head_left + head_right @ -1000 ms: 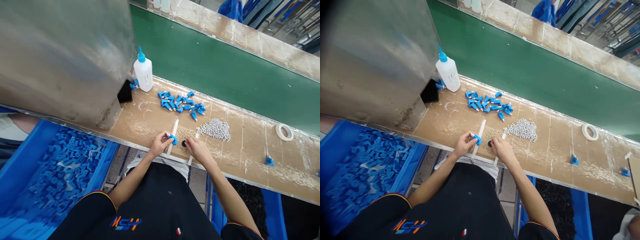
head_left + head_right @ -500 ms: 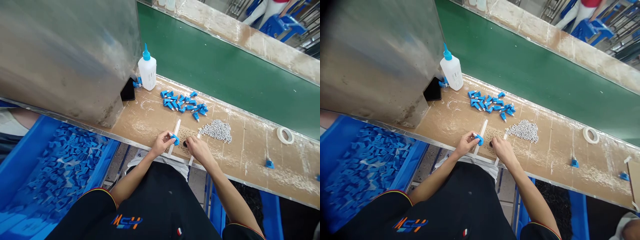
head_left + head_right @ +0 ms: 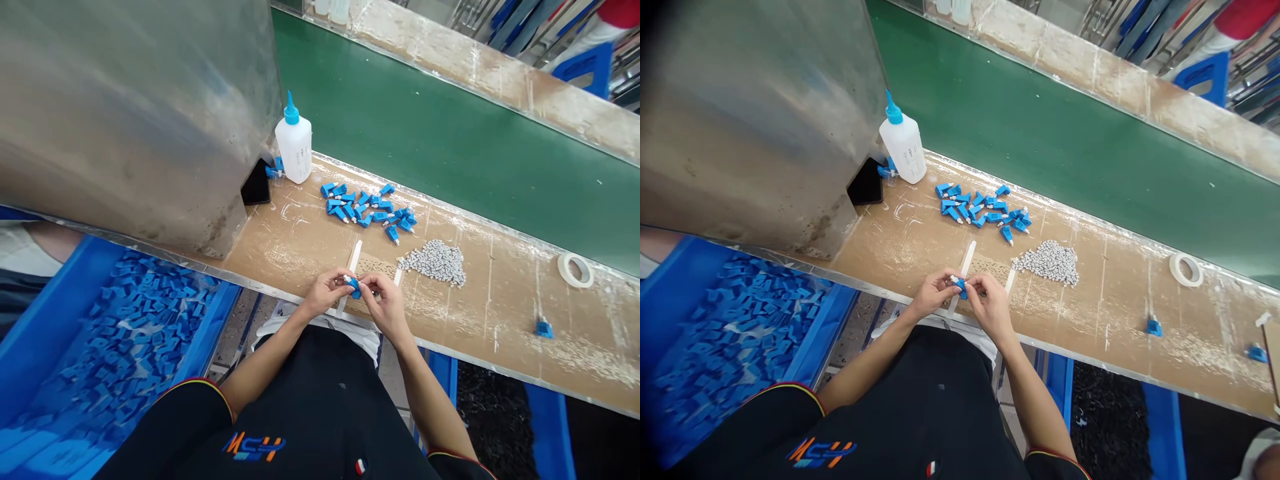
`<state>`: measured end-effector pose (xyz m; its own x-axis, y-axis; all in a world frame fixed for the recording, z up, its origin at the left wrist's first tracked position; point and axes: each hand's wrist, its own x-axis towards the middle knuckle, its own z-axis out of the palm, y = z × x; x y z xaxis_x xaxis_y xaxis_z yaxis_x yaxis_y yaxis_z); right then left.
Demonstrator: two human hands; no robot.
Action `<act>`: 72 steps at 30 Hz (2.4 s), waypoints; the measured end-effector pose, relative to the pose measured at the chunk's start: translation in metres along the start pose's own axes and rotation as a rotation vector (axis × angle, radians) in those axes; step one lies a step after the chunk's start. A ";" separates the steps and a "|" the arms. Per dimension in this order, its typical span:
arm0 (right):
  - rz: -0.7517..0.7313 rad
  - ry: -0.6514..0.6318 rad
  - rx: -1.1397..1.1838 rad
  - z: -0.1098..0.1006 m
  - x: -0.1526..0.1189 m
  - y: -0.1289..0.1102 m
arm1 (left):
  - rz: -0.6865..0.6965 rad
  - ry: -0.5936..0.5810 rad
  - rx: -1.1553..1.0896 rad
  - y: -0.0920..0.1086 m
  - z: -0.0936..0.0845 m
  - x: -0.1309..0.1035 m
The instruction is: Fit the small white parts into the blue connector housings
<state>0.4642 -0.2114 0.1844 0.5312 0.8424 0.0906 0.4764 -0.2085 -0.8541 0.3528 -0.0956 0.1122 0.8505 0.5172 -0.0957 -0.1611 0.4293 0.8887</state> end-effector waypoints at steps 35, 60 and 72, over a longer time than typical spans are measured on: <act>0.004 0.067 -0.061 0.011 -0.019 0.010 | 0.070 0.016 0.078 0.001 0.001 0.004; 0.238 0.581 -0.356 -0.080 -0.058 0.076 | 0.261 -0.437 0.887 0.029 0.067 0.100; 0.460 0.800 -0.903 -0.243 -0.102 0.169 | 0.387 -0.489 1.653 0.035 0.068 0.169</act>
<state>0.6610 -0.4532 0.1552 0.8921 0.1389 0.4300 0.2741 -0.9228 -0.2707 0.5252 -0.0436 0.1575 0.9977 0.0175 0.0659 -0.0059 -0.9411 0.3381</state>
